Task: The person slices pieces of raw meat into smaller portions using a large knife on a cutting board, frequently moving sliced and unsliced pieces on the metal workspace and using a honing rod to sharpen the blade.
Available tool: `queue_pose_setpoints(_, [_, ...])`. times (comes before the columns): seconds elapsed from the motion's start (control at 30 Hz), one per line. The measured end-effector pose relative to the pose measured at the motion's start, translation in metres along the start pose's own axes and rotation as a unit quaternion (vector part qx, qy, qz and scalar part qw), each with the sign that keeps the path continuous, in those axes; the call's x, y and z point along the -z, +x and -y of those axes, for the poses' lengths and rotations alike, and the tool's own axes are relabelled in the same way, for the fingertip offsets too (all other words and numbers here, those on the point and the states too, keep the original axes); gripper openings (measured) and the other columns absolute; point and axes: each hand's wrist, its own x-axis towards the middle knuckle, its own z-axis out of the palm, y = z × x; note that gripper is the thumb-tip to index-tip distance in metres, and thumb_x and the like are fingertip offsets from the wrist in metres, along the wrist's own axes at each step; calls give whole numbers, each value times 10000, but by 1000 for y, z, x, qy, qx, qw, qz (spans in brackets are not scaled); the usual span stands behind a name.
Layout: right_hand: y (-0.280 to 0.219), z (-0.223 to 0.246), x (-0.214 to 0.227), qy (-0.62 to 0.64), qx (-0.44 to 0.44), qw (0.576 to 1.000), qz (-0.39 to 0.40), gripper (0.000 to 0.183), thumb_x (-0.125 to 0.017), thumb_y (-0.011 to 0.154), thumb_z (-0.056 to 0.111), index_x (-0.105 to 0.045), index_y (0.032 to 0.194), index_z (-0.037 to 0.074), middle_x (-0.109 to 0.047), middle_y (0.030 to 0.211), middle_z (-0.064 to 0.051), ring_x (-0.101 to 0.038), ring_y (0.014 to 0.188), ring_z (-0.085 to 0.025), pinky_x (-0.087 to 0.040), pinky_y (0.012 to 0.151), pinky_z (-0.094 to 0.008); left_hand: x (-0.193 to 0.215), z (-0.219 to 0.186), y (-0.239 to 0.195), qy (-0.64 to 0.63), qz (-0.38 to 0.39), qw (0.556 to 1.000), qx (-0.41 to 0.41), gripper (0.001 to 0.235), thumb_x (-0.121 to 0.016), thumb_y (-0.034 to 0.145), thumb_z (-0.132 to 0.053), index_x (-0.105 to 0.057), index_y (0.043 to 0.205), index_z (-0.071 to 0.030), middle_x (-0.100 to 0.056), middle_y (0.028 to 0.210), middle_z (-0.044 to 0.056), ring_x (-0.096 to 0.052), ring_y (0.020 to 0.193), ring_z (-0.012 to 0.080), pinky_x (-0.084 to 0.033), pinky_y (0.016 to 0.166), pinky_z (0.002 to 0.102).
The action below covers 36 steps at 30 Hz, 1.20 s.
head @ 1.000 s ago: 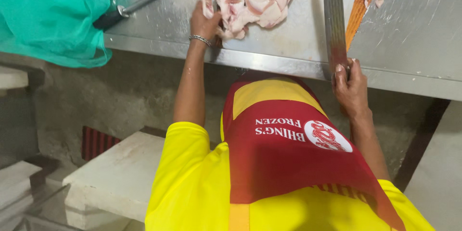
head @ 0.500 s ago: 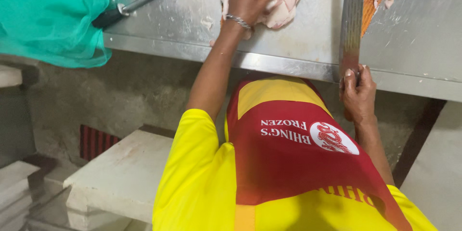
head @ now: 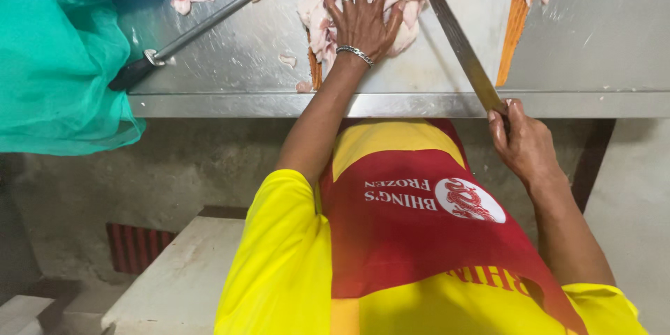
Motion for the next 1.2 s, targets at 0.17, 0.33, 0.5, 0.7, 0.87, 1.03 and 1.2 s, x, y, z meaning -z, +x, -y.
queue_pose_setpoints(0.17, [27, 2, 36, -81, -13, 989, 126, 251, -580, 1052, 232, -516, 1134, 3, -665, 744, -269, -650, 719, -501, -505, 647, -588, -24, 4, 6, 5, -38, 999, -11, 566, -574, 909, -521, -496, 1433, -323, -300, 1584, 119, -166, 1478, 365, -196, 1079, 758])
queue_pose_setpoints(0.33, [71, -8, 39, -105, -3, 977, 186, 264, -547, 1045, 246, -512, 1134, 0, -639, 688, -300, -649, 692, -519, -500, 650, -612, -31, 6, 11, 39, -93, 994, -38, 594, -586, 871, -506, -502, 1424, -305, -291, 1582, 113, -189, 1431, 366, -235, 998, 797])
queue_pose_setpoints(0.5, [173, -4, -43, -83, 103, 978, 160, 386, -490, 1019, 142, -437, 1300, -116, -651, 744, -326, -641, 677, -531, -488, 630, -631, -19, -3, 14, 19, -2, 1000, -5, 605, -587, 857, -467, -497, 1440, -331, -333, 1587, 70, -241, 1442, 352, -238, 1013, 794])
queue_pose_setpoints(0.7, [198, -19, -89, -6, 113, 987, 111, 310, -537, 1065, 202, -463, 1209, -62, -626, 679, -306, -614, 617, -534, -475, 578, -631, -18, -5, 15, -1, -26, 1000, 5, 605, -642, 829, -503, -530, 1399, -333, -349, 1574, 77, -253, 1437, 338, -233, 1016, 792])
queue_pose_setpoints(0.87, [99, -63, -50, 6, 38, 980, 195, 207, -515, 1051, 184, -500, 1158, 7, -627, 643, -261, -622, 591, -504, -471, 580, -629, -20, -7, 16, -17, -48, 998, 21, 595, -659, 847, -499, -534, 1403, -326, -352, 1576, 71, -252, 1457, 334, -234, 1038, 777])
queue_pose_setpoints(1.03, [125, -47, -63, -51, 20, 985, 164, 295, -571, 1052, 217, -466, 1152, -40, -615, 628, -308, -619, 592, -537, -477, 569, -622, -23, -6, 20, -23, -65, 998, 15, 603, -651, 831, -503, -540, 1390, -305, -358, 1552, 88, -251, 1443, 355, -216, 1028, 790])
queue_pose_setpoints(1.2, [162, -11, -64, 36, 86, 994, 58, 216, -546, 1122, 148, -449, 1133, -44, -625, 706, -302, -627, 627, -518, -483, 564, -590, -31, 2, -1, -85, -194, 976, -47, 728, -665, 861, -501, -404, 1468, -198, -322, 1550, 143, -283, 1449, 344, -183, 1089, 765])
